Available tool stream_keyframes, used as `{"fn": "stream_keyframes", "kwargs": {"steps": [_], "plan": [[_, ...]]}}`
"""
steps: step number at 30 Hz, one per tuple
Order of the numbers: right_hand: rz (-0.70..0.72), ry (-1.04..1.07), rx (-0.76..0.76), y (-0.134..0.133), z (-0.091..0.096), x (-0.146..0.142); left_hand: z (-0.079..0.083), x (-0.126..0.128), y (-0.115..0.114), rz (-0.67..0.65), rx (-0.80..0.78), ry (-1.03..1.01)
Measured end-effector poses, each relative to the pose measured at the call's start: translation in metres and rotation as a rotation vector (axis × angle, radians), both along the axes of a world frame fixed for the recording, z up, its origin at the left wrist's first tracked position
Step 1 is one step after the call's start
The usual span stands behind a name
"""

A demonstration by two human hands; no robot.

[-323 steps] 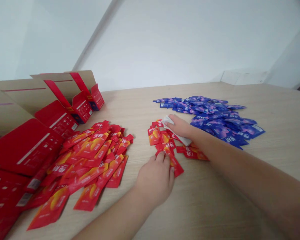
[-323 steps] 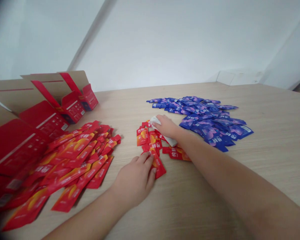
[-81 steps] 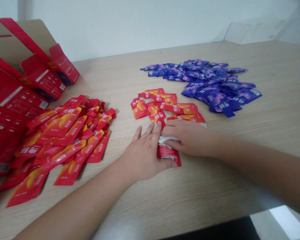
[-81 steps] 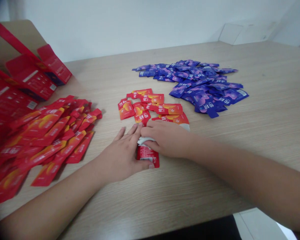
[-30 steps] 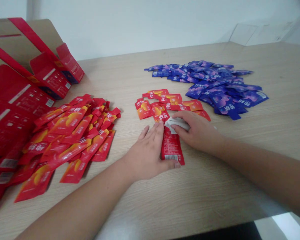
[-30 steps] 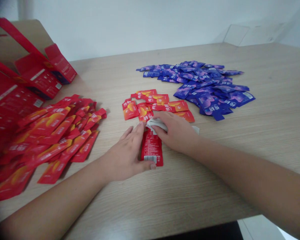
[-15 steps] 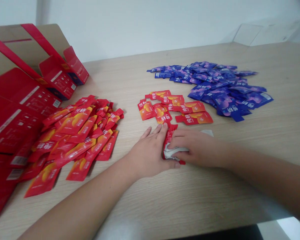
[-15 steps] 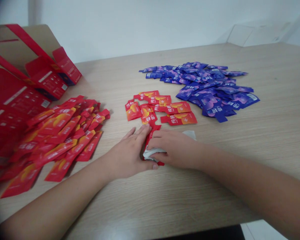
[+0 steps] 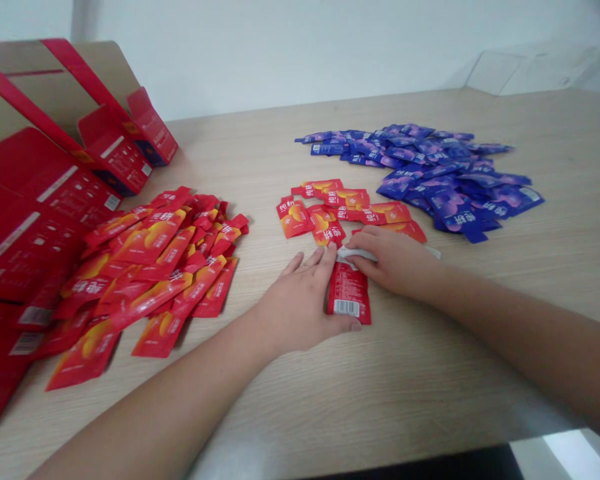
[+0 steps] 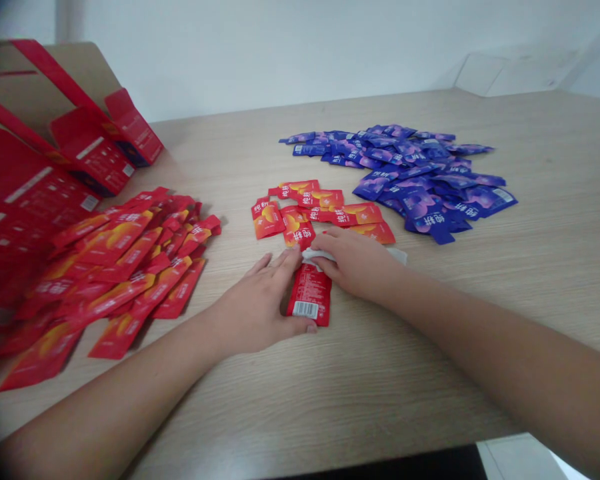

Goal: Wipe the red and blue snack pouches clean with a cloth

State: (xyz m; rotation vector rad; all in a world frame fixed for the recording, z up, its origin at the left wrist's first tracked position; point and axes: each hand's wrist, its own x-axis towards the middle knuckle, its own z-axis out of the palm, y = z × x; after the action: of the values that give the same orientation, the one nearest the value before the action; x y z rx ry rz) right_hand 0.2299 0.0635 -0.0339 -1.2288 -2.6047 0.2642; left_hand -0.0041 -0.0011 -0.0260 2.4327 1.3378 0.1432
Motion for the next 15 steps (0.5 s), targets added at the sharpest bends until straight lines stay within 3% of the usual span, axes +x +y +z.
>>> {"fn": "stream_keyframes", "kwargs": {"steps": [5,8,11,15], "plan": [[-0.100,0.141,0.112,-0.003,-0.003,0.002,-0.003,-0.001,-0.001,0.007,0.012,-0.035],[-0.084,0.249,0.107,-0.009,0.001,0.006,-0.004,-0.001,-0.001,0.012,0.016,-0.038],[0.014,0.241,-0.006,-0.019,0.013,0.011,-0.004,-0.001,-0.001,0.013,0.018,-0.039],[0.194,0.138,-0.300,-0.032,0.034,0.010,-0.002,-0.002,-0.002,0.003,0.023,-0.049]]}}
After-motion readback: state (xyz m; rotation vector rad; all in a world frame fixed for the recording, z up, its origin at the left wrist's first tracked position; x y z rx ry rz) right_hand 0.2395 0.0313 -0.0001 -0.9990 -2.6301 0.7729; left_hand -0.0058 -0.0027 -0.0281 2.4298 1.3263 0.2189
